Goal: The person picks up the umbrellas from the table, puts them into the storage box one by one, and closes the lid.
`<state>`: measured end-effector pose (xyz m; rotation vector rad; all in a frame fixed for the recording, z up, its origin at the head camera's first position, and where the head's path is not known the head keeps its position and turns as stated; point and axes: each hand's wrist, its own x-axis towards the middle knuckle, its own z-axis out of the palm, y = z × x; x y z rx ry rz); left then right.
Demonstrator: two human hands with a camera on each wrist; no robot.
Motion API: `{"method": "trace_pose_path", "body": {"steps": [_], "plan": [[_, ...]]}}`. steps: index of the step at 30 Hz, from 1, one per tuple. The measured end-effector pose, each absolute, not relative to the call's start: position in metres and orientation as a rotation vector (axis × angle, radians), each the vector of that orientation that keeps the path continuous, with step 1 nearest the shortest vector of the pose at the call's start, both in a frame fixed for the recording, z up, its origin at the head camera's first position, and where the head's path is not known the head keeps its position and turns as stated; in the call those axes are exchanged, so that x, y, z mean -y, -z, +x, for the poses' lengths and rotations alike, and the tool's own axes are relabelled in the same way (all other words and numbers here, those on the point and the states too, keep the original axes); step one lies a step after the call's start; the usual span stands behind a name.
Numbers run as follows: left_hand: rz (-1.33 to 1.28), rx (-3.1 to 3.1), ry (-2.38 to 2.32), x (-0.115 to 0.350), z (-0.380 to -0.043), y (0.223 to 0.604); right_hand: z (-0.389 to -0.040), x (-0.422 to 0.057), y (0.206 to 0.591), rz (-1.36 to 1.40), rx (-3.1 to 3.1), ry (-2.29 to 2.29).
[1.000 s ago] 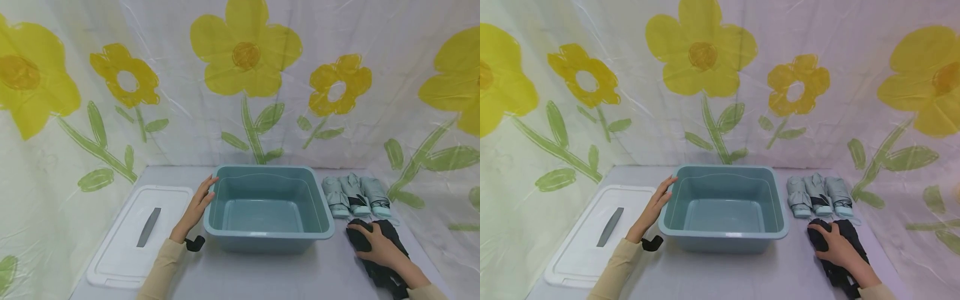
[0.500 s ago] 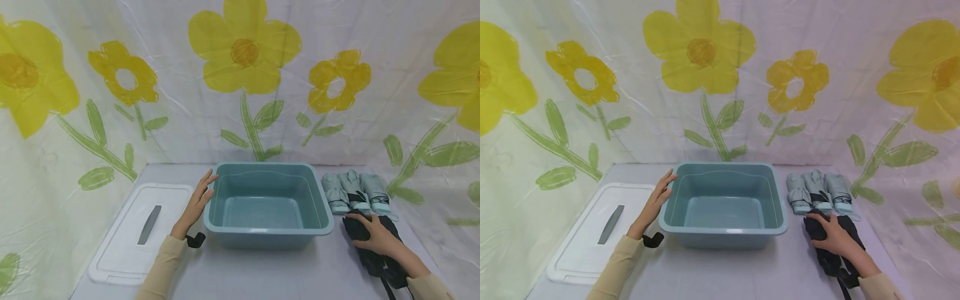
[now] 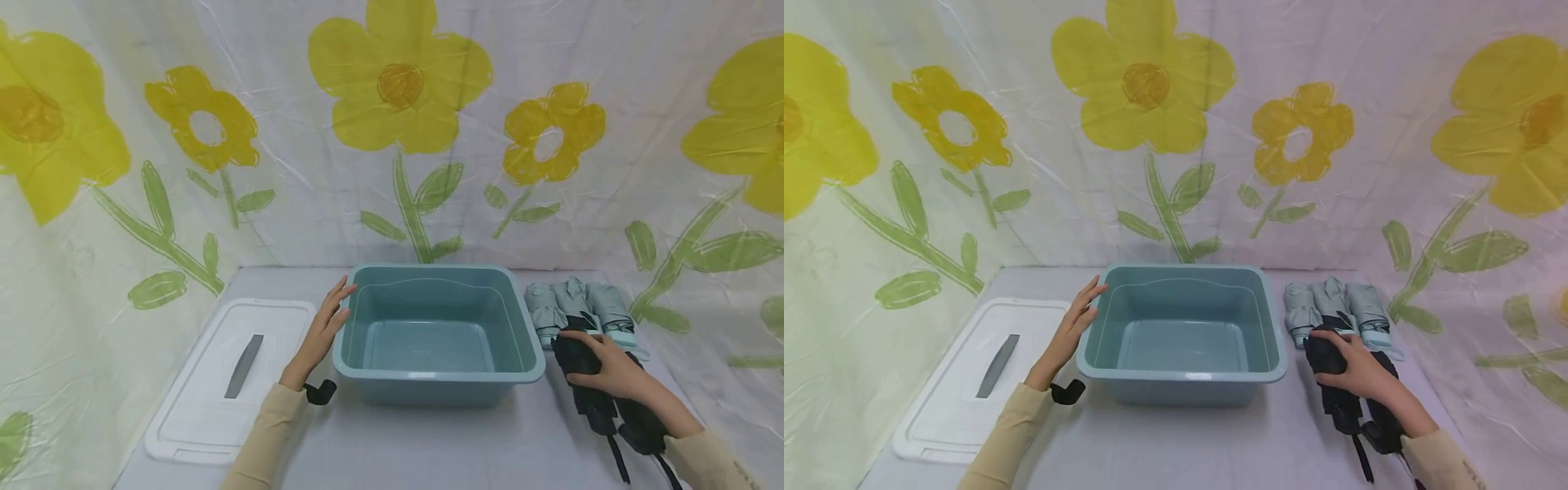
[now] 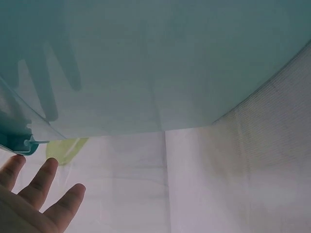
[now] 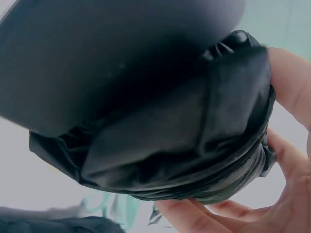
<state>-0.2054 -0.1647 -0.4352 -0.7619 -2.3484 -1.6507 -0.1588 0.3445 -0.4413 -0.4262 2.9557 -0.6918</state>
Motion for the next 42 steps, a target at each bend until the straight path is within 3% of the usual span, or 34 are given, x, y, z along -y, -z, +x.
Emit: {"method": "trace_pose_path", "body": {"steps": [42], "plan": [[-0.761,2.331,1.66,0.166,-0.205,0.44,-0.196,-0.312,0.367,-0.531,-2.801,0.953]]}}
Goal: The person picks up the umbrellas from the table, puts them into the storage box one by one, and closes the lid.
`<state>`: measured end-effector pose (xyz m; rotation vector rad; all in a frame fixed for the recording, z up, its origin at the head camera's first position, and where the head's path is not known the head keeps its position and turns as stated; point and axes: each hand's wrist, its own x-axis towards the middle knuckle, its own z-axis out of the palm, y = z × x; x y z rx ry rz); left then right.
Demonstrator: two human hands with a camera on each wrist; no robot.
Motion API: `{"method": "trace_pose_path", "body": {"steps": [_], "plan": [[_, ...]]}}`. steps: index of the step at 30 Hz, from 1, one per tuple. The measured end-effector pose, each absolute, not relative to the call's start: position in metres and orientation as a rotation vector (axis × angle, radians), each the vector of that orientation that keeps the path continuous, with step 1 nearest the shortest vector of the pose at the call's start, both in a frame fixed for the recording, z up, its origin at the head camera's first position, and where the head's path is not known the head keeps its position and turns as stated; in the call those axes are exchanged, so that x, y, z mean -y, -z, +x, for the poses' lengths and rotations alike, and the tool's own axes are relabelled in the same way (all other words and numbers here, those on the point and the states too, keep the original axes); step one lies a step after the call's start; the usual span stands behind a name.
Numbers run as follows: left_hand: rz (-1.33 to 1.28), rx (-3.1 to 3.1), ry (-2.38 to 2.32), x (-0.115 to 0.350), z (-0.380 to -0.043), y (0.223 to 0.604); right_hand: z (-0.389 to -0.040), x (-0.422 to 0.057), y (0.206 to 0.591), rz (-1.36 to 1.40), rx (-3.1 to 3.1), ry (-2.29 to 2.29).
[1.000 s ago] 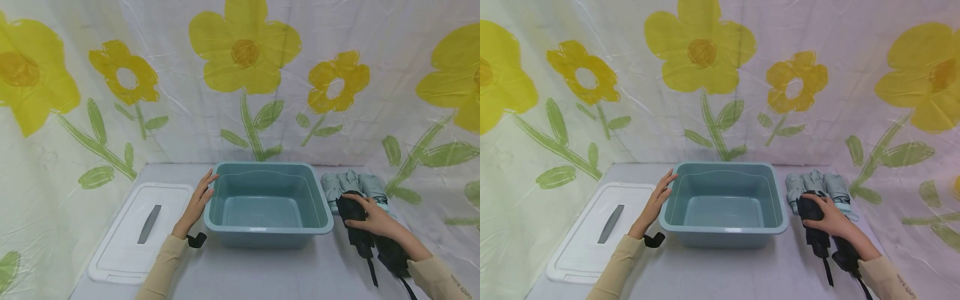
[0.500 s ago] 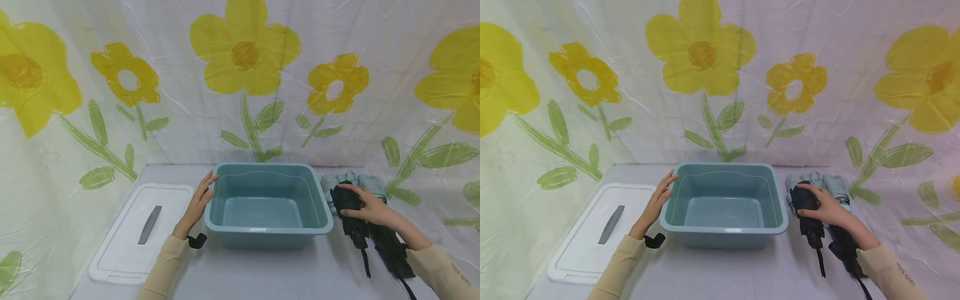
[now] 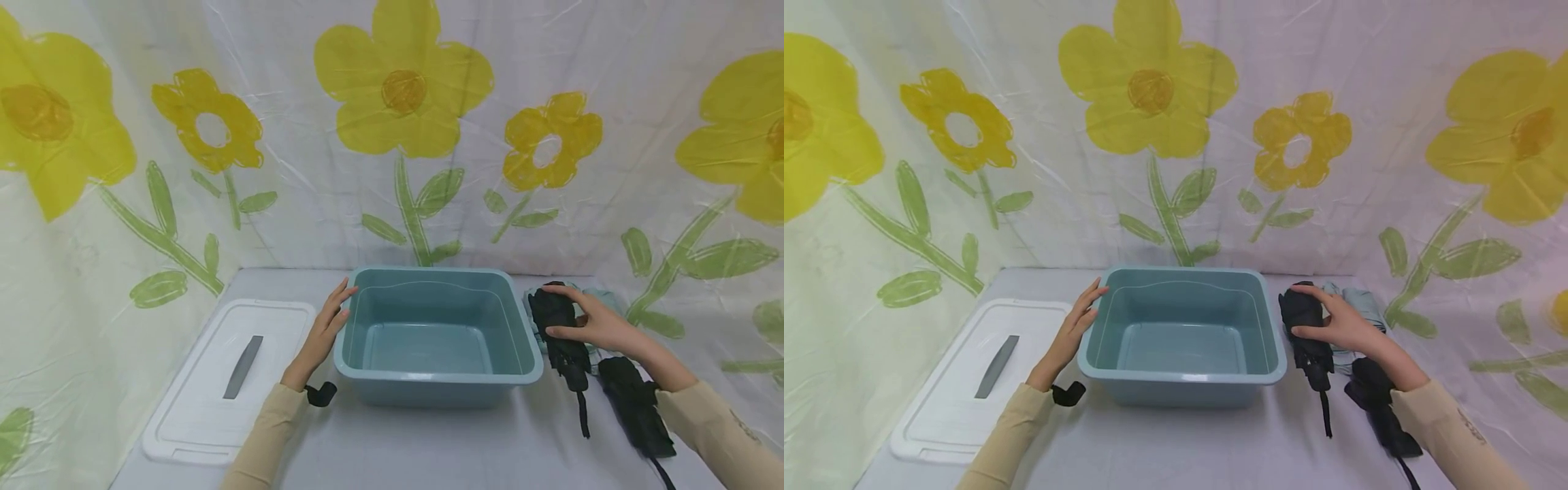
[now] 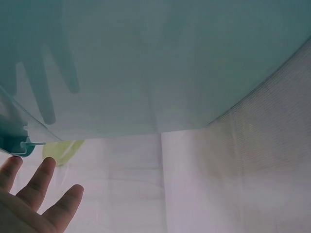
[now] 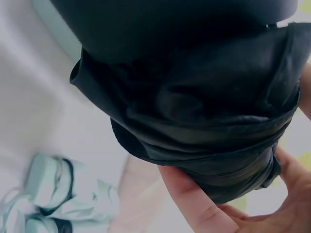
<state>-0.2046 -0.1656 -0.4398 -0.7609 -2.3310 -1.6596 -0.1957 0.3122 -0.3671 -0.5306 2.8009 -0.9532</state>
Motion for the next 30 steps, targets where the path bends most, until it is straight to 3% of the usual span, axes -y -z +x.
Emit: {"method": "trace_pose_path", "body": {"steps": [30], "plan": [[-0.783,2.324,1.673,0.164,-0.204,0.438,-0.219,-0.282,0.33,-0.516,-2.676,1.081]]}}
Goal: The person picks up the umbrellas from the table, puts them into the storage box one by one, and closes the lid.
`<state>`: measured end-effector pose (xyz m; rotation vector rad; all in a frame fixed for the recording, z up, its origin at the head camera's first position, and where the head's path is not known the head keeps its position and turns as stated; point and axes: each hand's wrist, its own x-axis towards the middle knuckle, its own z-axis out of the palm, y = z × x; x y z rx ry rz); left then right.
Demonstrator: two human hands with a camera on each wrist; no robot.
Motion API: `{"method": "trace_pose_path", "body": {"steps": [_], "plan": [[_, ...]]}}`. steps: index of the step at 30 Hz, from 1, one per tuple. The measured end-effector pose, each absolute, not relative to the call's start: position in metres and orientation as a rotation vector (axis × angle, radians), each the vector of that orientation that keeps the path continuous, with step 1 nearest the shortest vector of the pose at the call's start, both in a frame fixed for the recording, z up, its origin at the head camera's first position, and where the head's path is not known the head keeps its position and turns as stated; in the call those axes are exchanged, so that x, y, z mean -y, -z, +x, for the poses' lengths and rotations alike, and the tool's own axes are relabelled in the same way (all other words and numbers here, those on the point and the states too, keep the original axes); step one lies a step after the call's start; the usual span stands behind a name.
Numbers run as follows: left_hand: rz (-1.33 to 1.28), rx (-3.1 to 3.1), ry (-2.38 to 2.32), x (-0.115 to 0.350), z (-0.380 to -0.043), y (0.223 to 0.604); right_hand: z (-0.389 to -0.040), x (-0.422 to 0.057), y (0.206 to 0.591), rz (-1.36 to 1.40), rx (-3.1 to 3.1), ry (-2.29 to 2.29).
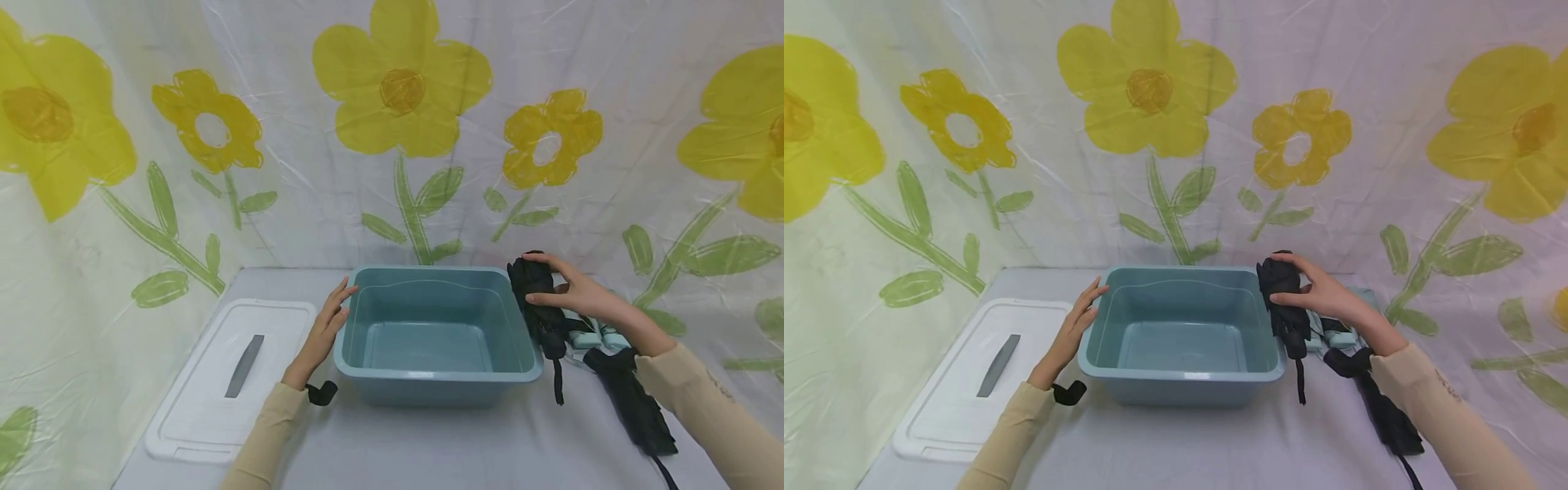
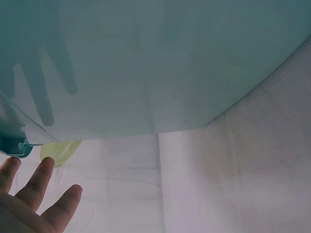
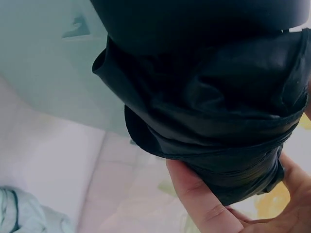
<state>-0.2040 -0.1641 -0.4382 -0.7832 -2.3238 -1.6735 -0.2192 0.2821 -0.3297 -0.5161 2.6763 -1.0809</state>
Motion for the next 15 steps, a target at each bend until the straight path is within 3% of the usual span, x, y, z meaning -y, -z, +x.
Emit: {"method": "trace_pose_path", "body": {"steps": [15], "plan": [[-0.785,2.333,1.683,0.165,-0.205,0.44,-0.231,-0.261,0.326,-0.538,-2.587,1.161]]}}
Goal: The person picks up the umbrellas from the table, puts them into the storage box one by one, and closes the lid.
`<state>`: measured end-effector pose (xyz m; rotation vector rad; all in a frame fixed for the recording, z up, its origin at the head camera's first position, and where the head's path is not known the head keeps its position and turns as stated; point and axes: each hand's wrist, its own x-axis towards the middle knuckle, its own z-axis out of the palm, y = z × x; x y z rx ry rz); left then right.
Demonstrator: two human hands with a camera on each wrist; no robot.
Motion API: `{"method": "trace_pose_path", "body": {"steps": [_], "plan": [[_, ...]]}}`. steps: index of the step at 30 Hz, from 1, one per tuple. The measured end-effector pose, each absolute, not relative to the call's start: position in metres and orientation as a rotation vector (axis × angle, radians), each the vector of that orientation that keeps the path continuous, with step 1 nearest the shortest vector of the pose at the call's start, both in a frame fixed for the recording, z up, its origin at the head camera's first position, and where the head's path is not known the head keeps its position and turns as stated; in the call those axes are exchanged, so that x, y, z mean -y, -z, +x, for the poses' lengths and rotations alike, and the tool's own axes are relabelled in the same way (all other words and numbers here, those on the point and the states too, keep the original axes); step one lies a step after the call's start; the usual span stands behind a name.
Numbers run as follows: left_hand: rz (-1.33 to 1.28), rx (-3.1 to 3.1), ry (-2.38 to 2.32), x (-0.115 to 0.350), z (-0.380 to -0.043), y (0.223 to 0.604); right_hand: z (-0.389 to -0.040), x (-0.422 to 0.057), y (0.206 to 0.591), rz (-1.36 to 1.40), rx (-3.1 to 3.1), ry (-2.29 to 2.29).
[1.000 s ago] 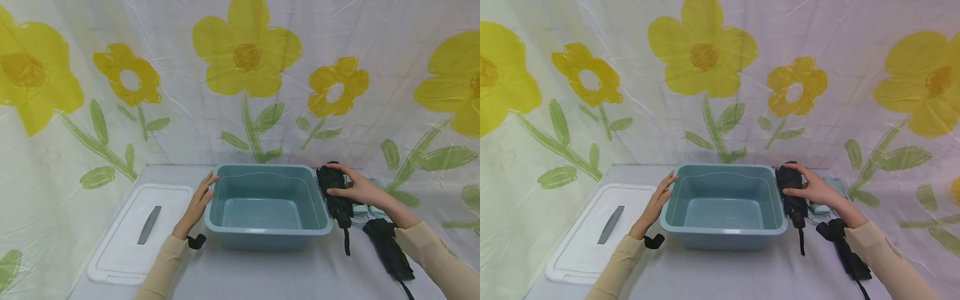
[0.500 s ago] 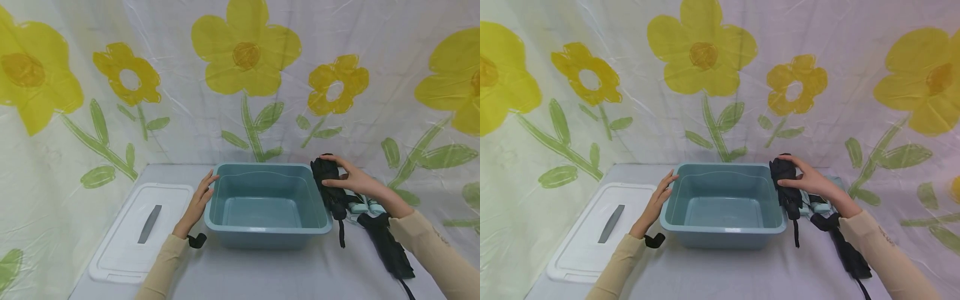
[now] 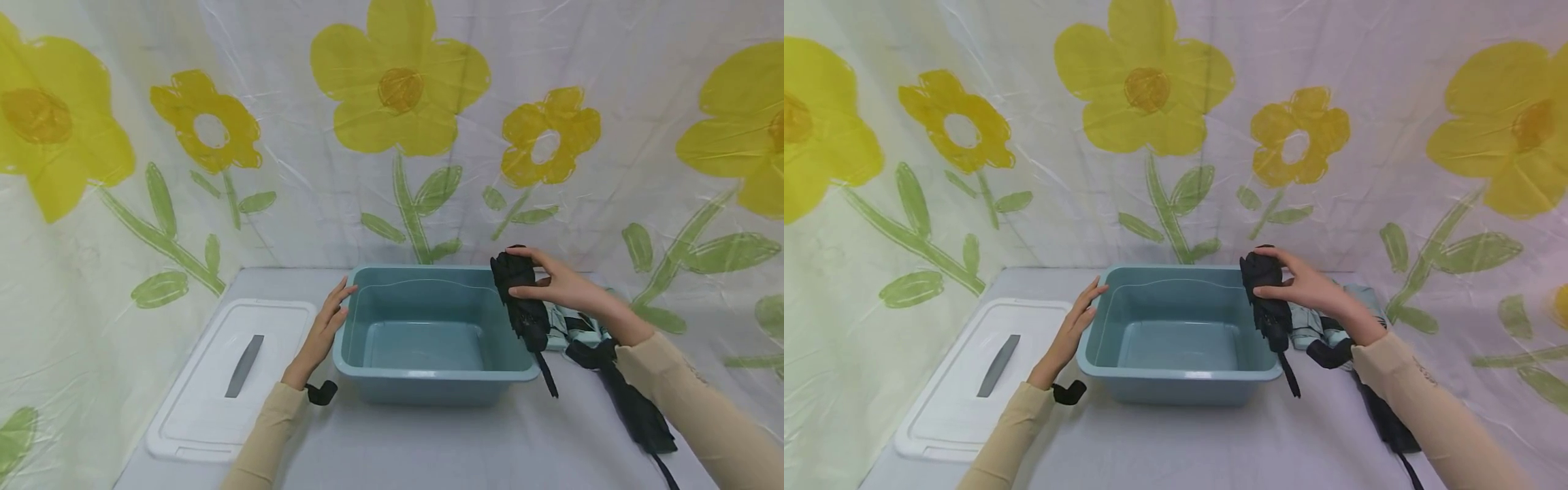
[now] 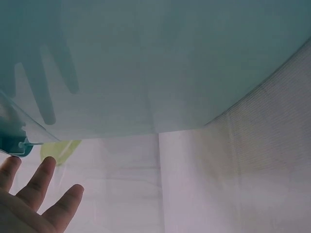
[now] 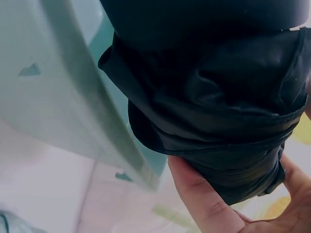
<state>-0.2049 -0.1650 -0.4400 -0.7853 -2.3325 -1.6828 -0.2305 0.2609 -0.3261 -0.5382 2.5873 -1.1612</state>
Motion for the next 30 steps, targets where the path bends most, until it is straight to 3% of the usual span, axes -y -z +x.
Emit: {"method": "trace_pose_path", "body": {"steps": [30], "plan": [[-0.787,2.348,1.657,0.164,-0.204,0.439,-0.252,-0.2,0.341,-0.555,-2.468,1.277]]}}
